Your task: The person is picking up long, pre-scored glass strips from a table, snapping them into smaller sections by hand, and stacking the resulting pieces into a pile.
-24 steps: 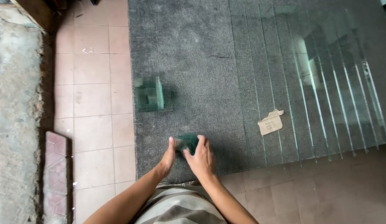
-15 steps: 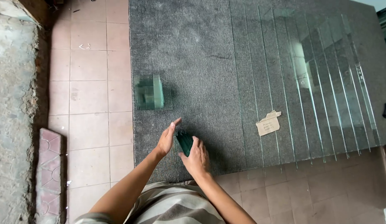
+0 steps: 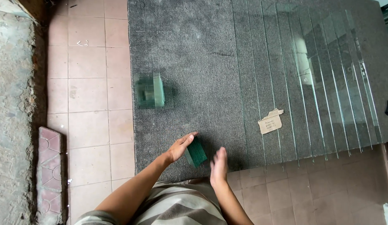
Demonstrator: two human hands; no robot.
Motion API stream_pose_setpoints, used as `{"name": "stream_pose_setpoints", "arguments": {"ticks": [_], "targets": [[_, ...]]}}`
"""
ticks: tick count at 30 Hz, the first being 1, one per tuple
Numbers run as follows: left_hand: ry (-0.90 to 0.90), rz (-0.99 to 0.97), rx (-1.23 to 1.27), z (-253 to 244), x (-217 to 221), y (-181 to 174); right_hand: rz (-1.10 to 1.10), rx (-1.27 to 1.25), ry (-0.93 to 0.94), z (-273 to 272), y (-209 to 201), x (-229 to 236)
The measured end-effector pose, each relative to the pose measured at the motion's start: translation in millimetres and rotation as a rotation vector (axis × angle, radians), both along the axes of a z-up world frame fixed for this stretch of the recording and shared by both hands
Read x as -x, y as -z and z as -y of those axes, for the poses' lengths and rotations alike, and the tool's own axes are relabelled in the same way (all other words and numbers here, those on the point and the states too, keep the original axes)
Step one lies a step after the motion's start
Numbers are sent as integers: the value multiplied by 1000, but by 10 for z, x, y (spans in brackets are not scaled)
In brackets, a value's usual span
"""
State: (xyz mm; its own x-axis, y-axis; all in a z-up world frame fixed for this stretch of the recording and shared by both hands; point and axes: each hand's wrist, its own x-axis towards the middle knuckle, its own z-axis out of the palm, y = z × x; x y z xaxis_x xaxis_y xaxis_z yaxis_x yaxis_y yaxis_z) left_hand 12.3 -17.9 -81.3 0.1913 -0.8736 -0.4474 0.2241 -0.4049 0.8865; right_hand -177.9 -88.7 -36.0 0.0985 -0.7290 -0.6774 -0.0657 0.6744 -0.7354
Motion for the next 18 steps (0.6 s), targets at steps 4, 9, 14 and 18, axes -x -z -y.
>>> {"name": "stream_pose_setpoints", "arguments": {"ticks": [4,9,14,18], "targets": [[84,-8,-55,94,23,45,218,-460,318,57,50,-135],[88,-26,-32,69,41,179,-525,125,-583,-43,-90,-197],[67,-62,-13,112,59,293,-870,668,-1036,-32,226,-364],[125,-38,-49,100,-13,-91,-1020,697,-1129,48,184,-449]]}}
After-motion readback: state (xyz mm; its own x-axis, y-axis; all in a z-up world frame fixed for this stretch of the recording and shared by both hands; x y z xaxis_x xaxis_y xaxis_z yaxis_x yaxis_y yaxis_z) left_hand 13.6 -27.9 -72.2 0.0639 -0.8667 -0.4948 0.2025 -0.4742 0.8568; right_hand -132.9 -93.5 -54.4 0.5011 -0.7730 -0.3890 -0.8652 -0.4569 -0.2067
